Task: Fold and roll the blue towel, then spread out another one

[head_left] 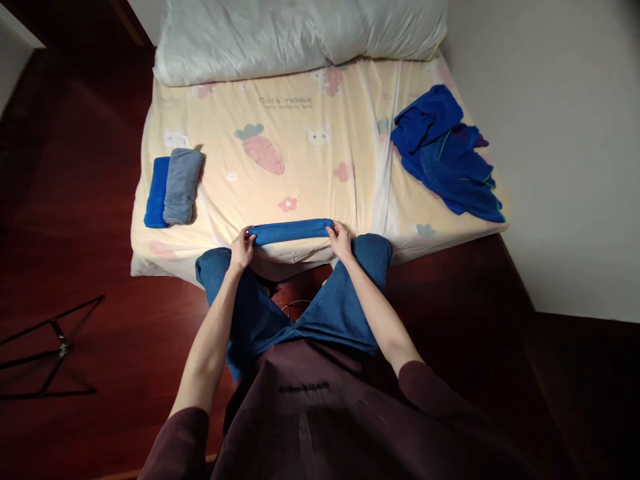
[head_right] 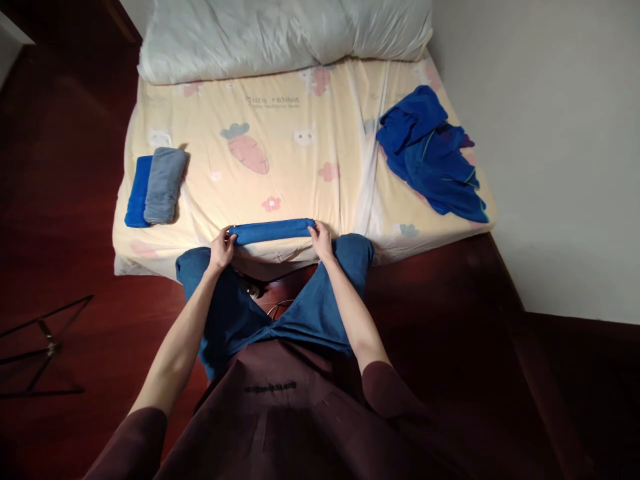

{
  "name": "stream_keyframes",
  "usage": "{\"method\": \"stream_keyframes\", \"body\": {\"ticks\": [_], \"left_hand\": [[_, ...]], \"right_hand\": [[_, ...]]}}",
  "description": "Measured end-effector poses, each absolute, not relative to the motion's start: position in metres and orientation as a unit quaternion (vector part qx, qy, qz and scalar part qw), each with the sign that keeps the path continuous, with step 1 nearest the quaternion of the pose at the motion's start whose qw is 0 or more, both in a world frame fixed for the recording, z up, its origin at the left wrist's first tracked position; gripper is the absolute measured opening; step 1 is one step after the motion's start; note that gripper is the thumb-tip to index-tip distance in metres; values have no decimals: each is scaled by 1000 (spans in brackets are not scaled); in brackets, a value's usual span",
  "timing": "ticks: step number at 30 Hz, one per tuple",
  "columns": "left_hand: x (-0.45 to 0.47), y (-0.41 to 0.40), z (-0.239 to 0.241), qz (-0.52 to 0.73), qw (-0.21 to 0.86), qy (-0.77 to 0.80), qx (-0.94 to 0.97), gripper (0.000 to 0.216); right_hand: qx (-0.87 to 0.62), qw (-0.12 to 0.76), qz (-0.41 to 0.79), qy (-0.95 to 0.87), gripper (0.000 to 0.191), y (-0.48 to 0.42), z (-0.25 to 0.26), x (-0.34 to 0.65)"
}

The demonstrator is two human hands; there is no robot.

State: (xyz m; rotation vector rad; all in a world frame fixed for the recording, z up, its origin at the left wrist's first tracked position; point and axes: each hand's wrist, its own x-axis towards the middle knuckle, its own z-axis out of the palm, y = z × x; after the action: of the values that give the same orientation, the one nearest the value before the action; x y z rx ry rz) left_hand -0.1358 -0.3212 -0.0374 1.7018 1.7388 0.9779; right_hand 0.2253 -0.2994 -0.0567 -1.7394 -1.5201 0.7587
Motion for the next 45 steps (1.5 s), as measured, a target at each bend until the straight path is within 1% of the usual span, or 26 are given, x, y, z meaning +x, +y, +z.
{"method": "stream_keyframes", "body": {"ticks": [6,9,11,13,16,20,24,29,33,36,38,40,42,43,45], "left_hand": [[-135,-316,-41,369,248,646,620,52],[-134,-314,-42,377,241,653,611,53],[-132,-316,-41,378,215,650,623,52],[-130,-321,-36,369,166,640,653,49],[-125,-330,-29,322,112,605,720,46],[-116,-337,-27,232,149,511,814,50],[-112,-336,-35,230,184,509,809,55],[-113,-331,-41,246,213,524,787,57],[-113,-337,-37,251,215,553,765,59],[-105,-359,-31,306,231,603,700,56],[-93,-378,-28,376,272,647,605,50],[-76,-393,-26,450,377,666,460,41],[-57,-397,-24,514,530,622,259,33],[-47,-394,-22,536,590,581,163,29],[-31,-379,-20,561,648,513,36,20]], "right_hand": [[-675,353,272,-589,41,-300,-62,225],[-673,346,256,-601,46,-304,-61,224],[-664,341,235,-622,52,-307,-57,223],[-654,331,194,-652,55,-311,-51,222],[-639,281,121,-706,54,-317,-39,219],[-575,192,94,-790,53,-323,-30,211],[-552,142,128,-812,56,-326,-34,204],[-560,144,157,-801,57,-326,-36,202],[-566,160,160,-793,52,-326,-33,202],[-573,183,168,-781,47,-319,-26,203],[-576,188,179,-775,43,-308,-20,206],[-576,189,182,-774,38,-292,-12,208],[-576,181,181,-776,34,-273,-3,209],[-576,166,183,-779,33,-264,1,208],[-576,104,196,-787,32,-248,8,205]]}}
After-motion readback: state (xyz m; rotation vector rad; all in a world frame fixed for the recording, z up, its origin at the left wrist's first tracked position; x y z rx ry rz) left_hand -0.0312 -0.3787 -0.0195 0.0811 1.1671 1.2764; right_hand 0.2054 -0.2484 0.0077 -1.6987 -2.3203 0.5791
